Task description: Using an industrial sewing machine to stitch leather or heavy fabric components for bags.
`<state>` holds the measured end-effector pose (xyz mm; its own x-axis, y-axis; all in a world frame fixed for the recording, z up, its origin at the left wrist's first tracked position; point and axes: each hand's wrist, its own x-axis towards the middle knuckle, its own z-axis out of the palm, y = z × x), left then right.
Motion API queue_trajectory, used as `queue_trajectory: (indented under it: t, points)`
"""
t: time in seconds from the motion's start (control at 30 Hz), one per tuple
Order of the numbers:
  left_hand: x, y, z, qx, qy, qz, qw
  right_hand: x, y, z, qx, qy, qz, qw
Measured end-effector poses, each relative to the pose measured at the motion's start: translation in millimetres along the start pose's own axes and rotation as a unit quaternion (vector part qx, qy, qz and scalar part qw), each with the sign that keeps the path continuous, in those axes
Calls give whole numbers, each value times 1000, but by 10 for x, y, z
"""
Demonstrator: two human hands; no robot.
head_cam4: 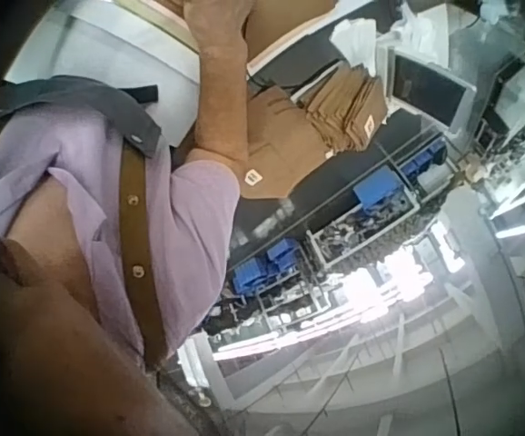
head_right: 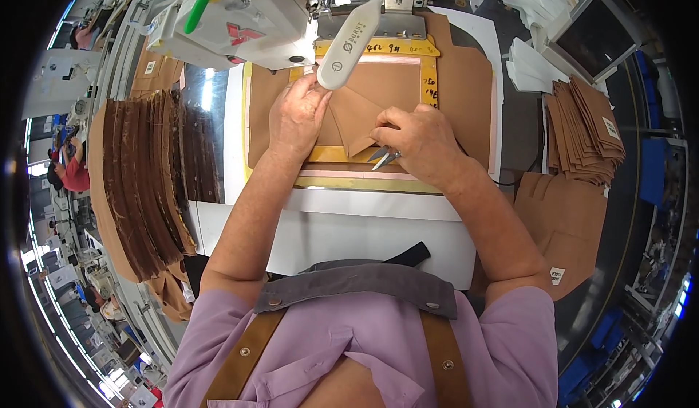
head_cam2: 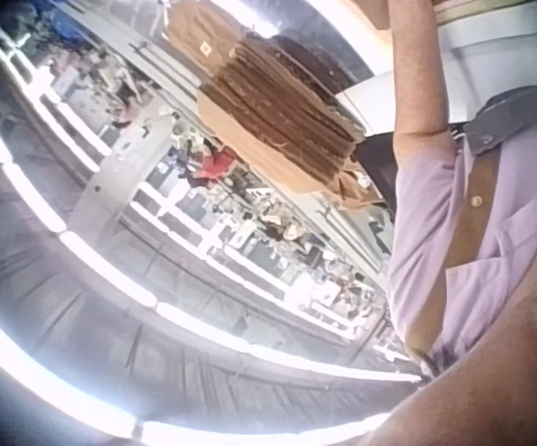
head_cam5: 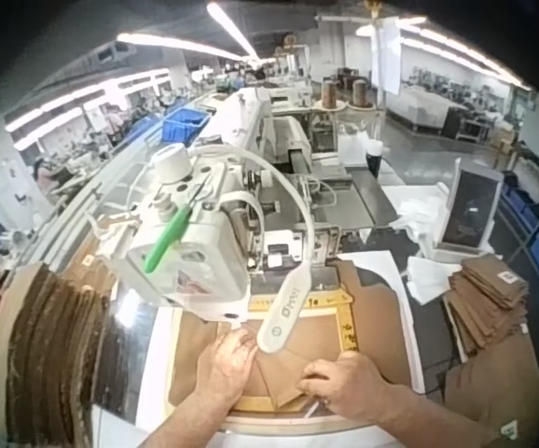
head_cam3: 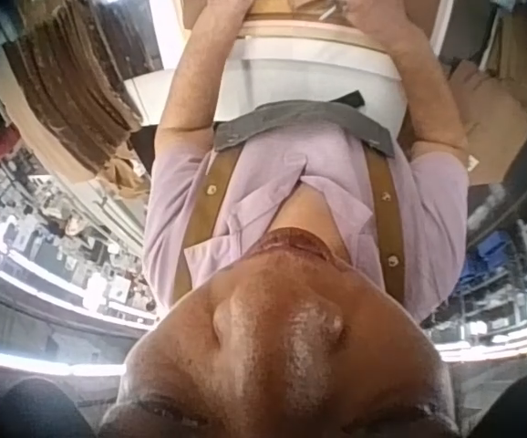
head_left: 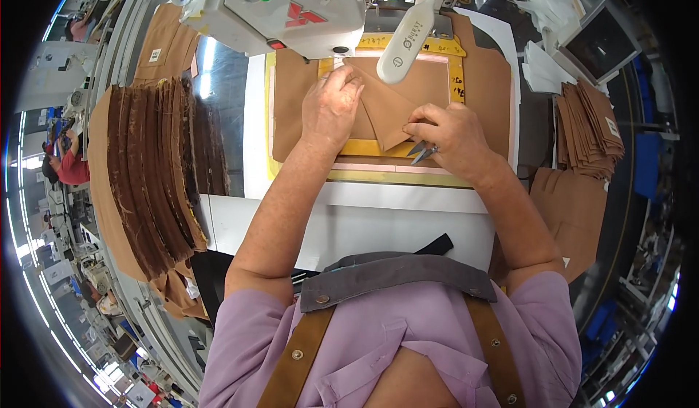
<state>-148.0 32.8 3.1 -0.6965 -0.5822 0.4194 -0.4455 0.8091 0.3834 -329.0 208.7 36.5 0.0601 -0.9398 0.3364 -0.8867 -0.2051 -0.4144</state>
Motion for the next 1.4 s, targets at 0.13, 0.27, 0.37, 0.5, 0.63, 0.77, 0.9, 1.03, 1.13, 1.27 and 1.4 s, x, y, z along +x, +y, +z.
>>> queue_trajectory:
  t: [0.13,0.27,0.37,0.5,0.63,0.77,0.9,1.03,1.13,1.27,1.4]
  points:
    - [-25,-33,0,65,31,89,993,40,35,-29,-12,-48,-13,999]
    - [-56,-51,24,44,16,52,998,87,61,-79,37,-48,7,998]
    - [-89,3,4,73,-7,27,997,86,199,-185,61,-17,62,996]
    - [-93,24,-39,74,-9,17,997,-55,368,-395,98,56,263,958]
    - [-96,28,-39,81,-31,25,996,-336,613,-551,12,81,286,955]
    - [-98,-2,-11,43,-17,12,999,-529,540,-697,-129,54,373,917]
    - [-92,4,-27,57,-23,25,998,-835,690,-613,-276,52,328,902]
    - [-83,22,-55,40,-19,22,999,-501,406,-787,-238,151,231,931]
    - [-112,6,-65,42,-18,19,999,92,-30,-1054,-100,202,169,960]
    - [-136,16,-17,25,-18,22,999,978,-528,-1291,-62,220,-41,973]
    - [-135,8,-11,20,-15,19,1000,1644,-678,-1148,-163,182,-197,949]
